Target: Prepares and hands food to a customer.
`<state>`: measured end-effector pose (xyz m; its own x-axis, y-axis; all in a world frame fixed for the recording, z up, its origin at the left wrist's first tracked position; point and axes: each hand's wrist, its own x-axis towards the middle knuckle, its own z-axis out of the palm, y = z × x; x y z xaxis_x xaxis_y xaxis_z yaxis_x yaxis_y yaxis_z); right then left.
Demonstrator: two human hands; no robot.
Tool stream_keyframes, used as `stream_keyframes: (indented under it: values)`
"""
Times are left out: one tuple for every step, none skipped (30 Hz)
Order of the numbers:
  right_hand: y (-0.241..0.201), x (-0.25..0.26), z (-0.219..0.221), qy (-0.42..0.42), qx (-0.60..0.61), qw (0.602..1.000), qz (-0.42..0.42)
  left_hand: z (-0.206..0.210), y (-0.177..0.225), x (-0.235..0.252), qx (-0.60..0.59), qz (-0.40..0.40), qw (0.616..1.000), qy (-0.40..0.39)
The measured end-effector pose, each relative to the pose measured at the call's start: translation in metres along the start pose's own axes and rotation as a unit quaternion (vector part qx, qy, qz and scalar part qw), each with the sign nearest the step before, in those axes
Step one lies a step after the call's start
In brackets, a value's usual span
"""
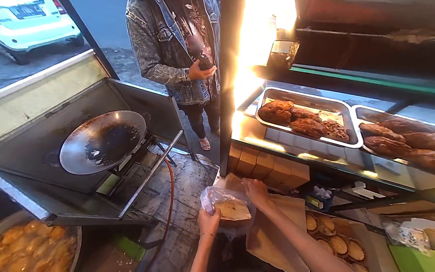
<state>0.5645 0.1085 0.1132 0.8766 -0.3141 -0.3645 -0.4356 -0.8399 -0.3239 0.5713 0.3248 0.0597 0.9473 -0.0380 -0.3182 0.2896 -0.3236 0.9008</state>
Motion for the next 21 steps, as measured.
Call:
stream_keyframes:
  values:
    - [-0.001, -0.012, -0.008, 0.035, -0.006, 0.999, -0.002, 0.000, 0.000, 0.002, 0.005, 0.000, 1.000, -0.010]
    - [-0.001, -0.025, -0.016, 0.086, -0.007, 0.996, -0.013, -0.001, -0.001, 0.003, 0.010, 0.002, 1.000, -0.017]
    - [-0.002, -0.039, -0.026, 0.141, -0.007, 0.990, -0.028, -0.002, 0.001, 0.004, 0.015, 0.003, 1.000, -0.027]
    - [-0.003, -0.053, -0.039, 0.184, -0.005, 0.982, -0.044, -0.004, 0.003, 0.005, 0.020, 0.001, 0.999, -0.039]
    - [-0.006, -0.066, -0.056, 0.213, 0.006, 0.975, -0.061, -0.005, 0.004, 0.007, 0.024, -0.002, 0.998, -0.053]
    - [-0.008, -0.078, -0.073, 0.237, 0.027, 0.968, -0.083, -0.007, 0.007, 0.010, 0.029, -0.004, 0.997, -0.066]
    - [-0.010, -0.085, -0.089, 0.247, 0.056, 0.962, -0.101, -0.008, 0.010, 0.012, 0.032, -0.009, 0.996, -0.078]
    - [-0.009, -0.090, -0.101, 0.240, 0.092, 0.960, -0.116, -0.008, 0.010, 0.013, 0.032, -0.011, 0.996, -0.089]
    - [-0.007, -0.089, -0.109, 0.218, 0.129, 0.959, -0.131, -0.007, 0.008, 0.014, 0.027, -0.010, 0.995, -0.093]
    - [-0.005, -0.082, -0.112, 0.188, 0.168, 0.956, -0.150, -0.007, 0.009, 0.016, 0.016, -0.008, 0.995, -0.094]
    - [-0.004, -0.069, -0.111, 0.148, 0.209, 0.951, -0.172, -0.008, 0.011, 0.021, 0.002, -0.002, 0.995, -0.096]
    - [-0.004, -0.054, -0.104, 0.107, 0.246, 0.943, -0.195, -0.012, 0.014, 0.024, -0.017, 0.001, 0.994, -0.104]
    - [-0.004, -0.040, -0.091, 0.072, 0.274, 0.934, -0.216, -0.016, 0.015, 0.023, -0.039, -0.001, 0.992, -0.121]
    - [-0.003, -0.027, -0.075, 0.052, 0.294, 0.926, -0.232, -0.021, 0.017, 0.022, -0.057, -0.001, 0.988, -0.144]
    - [-0.003, -0.017, -0.060, 0.042, 0.307, 0.920, -0.239, -0.024, 0.018, 0.022, -0.067, -0.009, 0.983, -0.171]
    - [-0.002, -0.010, -0.048, 0.038, 0.314, 0.918, -0.239, -0.027, 0.017, 0.023, -0.074, -0.025, 0.978, -0.194]
    - [-0.003, -0.005, -0.039, 0.041, 0.313, 0.919, -0.238, -0.030, 0.014, 0.025, -0.080, -0.043, 0.972, -0.217]
    - [-0.004, 0.001, -0.033, 0.055, 0.302, 0.921, -0.241, -0.034, 0.013, 0.032, -0.092, -0.056, 0.966, -0.233]
    - [-0.005, 0.008, -0.027, 0.071, 0.283, 0.925, -0.243, -0.038, 0.012, 0.039, -0.107, -0.068, 0.960, -0.250]
    - [-0.005, 0.010, -0.021, 0.084, 0.262, 0.930, -0.242, -0.043, 0.012, 0.044, -0.121, -0.085, 0.952, -0.267]
    - [-0.004, 0.007, -0.012, 0.089, 0.247, 0.936, -0.236, -0.047, 0.012, 0.045, -0.133, -0.106, 0.943, -0.285]
